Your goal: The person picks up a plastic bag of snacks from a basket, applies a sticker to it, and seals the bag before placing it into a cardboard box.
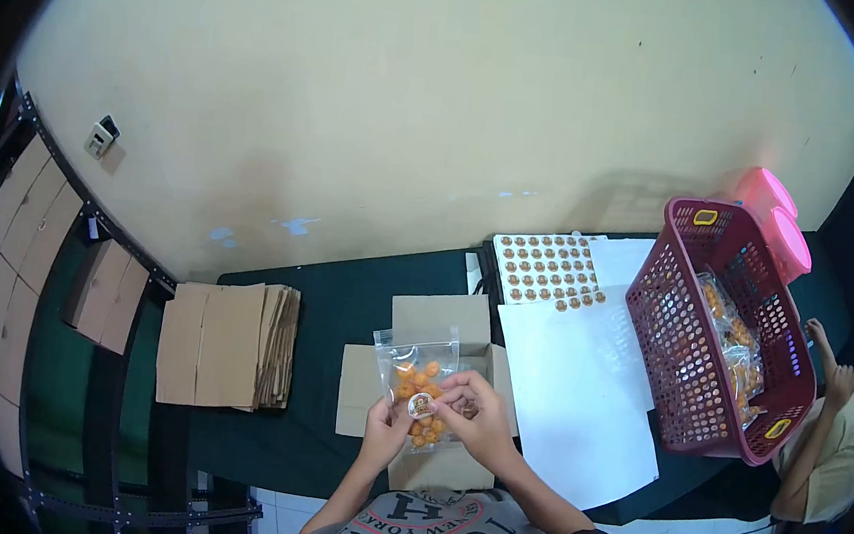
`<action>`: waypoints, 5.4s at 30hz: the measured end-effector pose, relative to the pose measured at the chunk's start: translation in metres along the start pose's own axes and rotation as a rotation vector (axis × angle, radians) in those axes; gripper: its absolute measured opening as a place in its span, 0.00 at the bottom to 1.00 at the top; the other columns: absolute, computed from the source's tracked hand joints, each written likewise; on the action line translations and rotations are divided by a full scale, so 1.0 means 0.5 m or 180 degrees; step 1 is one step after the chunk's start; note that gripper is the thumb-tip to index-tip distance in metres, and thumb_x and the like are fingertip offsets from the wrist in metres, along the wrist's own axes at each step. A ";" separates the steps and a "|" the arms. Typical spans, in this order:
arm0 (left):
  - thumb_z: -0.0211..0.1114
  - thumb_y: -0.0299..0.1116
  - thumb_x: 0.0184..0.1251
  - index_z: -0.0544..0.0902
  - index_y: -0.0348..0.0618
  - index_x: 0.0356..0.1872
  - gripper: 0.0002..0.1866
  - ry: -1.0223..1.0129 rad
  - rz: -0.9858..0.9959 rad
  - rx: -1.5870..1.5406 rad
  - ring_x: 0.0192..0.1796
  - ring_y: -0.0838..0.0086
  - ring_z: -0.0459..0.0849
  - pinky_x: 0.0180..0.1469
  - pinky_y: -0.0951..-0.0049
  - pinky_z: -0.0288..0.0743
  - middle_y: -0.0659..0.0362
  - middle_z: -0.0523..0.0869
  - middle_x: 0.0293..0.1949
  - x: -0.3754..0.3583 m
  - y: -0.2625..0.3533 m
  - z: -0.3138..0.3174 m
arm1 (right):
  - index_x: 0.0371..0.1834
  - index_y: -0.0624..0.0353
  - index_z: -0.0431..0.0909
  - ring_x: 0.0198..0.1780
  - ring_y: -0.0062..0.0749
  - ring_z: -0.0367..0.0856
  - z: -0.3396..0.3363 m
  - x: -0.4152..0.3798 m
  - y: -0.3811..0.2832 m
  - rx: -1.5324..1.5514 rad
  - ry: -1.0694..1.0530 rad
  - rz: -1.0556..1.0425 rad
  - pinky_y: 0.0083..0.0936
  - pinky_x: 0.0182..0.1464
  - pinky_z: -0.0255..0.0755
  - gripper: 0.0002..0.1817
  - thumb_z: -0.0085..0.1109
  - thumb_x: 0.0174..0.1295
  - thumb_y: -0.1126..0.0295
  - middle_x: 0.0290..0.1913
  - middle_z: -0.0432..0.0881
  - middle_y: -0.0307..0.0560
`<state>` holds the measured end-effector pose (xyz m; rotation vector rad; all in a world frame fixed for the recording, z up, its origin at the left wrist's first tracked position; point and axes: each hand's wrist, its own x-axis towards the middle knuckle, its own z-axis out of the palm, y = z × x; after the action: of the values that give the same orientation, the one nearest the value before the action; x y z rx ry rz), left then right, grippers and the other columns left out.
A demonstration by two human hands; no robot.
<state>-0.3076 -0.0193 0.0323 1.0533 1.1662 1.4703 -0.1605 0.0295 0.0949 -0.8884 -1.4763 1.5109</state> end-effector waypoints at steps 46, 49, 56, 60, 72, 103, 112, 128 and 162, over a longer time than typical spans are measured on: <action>0.57 0.31 0.62 0.74 0.31 0.45 0.15 0.0117 0.0061 -0.0176 0.33 0.87 0.76 0.32 0.87 0.69 0.60 0.80 0.36 -0.010 0.024 0.025 | 0.32 0.62 0.70 0.28 0.13 0.70 0.004 -0.019 -0.008 -0.0620 0.0307 -0.0243 0.11 0.30 0.63 0.11 0.62 0.49 0.76 0.26 0.75 0.37; 0.57 0.31 0.63 0.73 0.30 0.46 0.15 0.0127 0.0046 -0.0192 0.34 0.86 0.77 0.33 0.87 0.70 0.60 0.80 0.36 -0.010 0.028 0.027 | 0.31 0.62 0.69 0.26 0.11 0.67 0.007 -0.019 -0.011 -0.0870 0.0387 -0.0148 0.10 0.28 0.60 0.11 0.63 0.48 0.76 0.24 0.73 0.35; 0.54 0.32 0.64 0.72 0.30 0.47 0.15 0.0056 -0.0273 -0.0128 0.37 0.83 0.78 0.39 0.84 0.71 0.59 0.80 0.37 -0.016 0.015 0.011 | 0.34 0.61 0.65 0.21 0.09 0.58 -0.015 -0.008 0.010 -0.0192 0.0200 -0.0049 0.08 0.23 0.53 0.16 0.65 0.47 0.76 0.20 0.61 0.30; 0.52 0.34 0.65 0.71 0.30 0.48 0.17 0.0065 -0.0534 -0.0699 0.40 0.82 0.77 0.42 0.82 0.71 0.58 0.79 0.40 -0.014 0.026 0.012 | 0.39 0.59 0.62 0.26 0.08 0.59 -0.022 -0.003 0.009 0.0226 0.0468 -0.0058 0.06 0.25 0.54 0.21 0.65 0.46 0.76 0.27 0.63 0.31; 0.56 0.29 0.63 0.70 0.31 0.49 0.16 -0.0161 -0.0270 -0.0413 0.41 0.81 0.77 0.41 0.83 0.72 0.57 0.79 0.41 -0.014 0.035 0.021 | 0.43 0.57 0.60 0.25 0.09 0.64 -0.019 -0.009 0.037 0.0099 -0.0132 -0.0018 0.08 0.25 0.60 0.25 0.65 0.46 0.70 0.31 0.66 0.35; 0.61 0.28 0.58 0.75 0.35 0.44 0.14 -0.0312 -0.0090 -0.0019 0.28 0.90 0.73 0.28 0.87 0.67 0.65 0.79 0.29 -0.020 0.055 0.020 | 0.32 0.61 0.70 0.27 0.08 0.66 0.015 -0.019 0.031 0.0070 0.0265 0.0076 0.08 0.27 0.60 0.08 0.60 0.53 0.73 0.26 0.71 0.31; 0.58 0.32 0.61 0.78 0.35 0.40 0.11 -0.0092 -0.0211 0.0178 0.24 0.90 0.71 0.23 0.88 0.64 0.67 0.77 0.24 -0.001 0.050 0.010 | 0.31 0.59 0.69 0.28 0.09 0.65 0.015 -0.013 0.062 -0.0131 0.0147 0.0012 0.09 0.29 0.60 0.07 0.57 0.55 0.75 0.26 0.68 0.30; 0.57 0.35 0.63 0.80 0.32 0.35 0.13 0.0332 -0.0225 0.0462 0.27 0.85 0.77 0.28 0.84 0.71 0.60 0.82 0.25 0.007 0.028 -0.002 | 0.42 0.64 0.68 0.32 0.18 0.67 0.006 -0.008 0.046 -0.0921 -0.0376 -0.0374 0.14 0.33 0.63 0.21 0.64 0.50 0.65 0.32 0.71 0.41; 0.60 0.29 0.59 0.70 0.32 0.50 0.18 -0.0812 -0.0602 0.0094 0.40 0.80 0.79 0.42 0.79 0.74 0.57 0.79 0.40 -0.005 0.049 -0.018 | 0.39 0.63 0.70 0.25 0.09 0.68 -0.007 -0.015 0.059 0.0353 -0.0331 0.0249 0.09 0.24 0.63 0.10 0.55 0.58 0.70 0.28 0.73 0.34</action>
<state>-0.3199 -0.0255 0.0549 1.0843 1.0752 1.1390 -0.1567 0.0253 0.0647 -0.8205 -1.4303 1.7020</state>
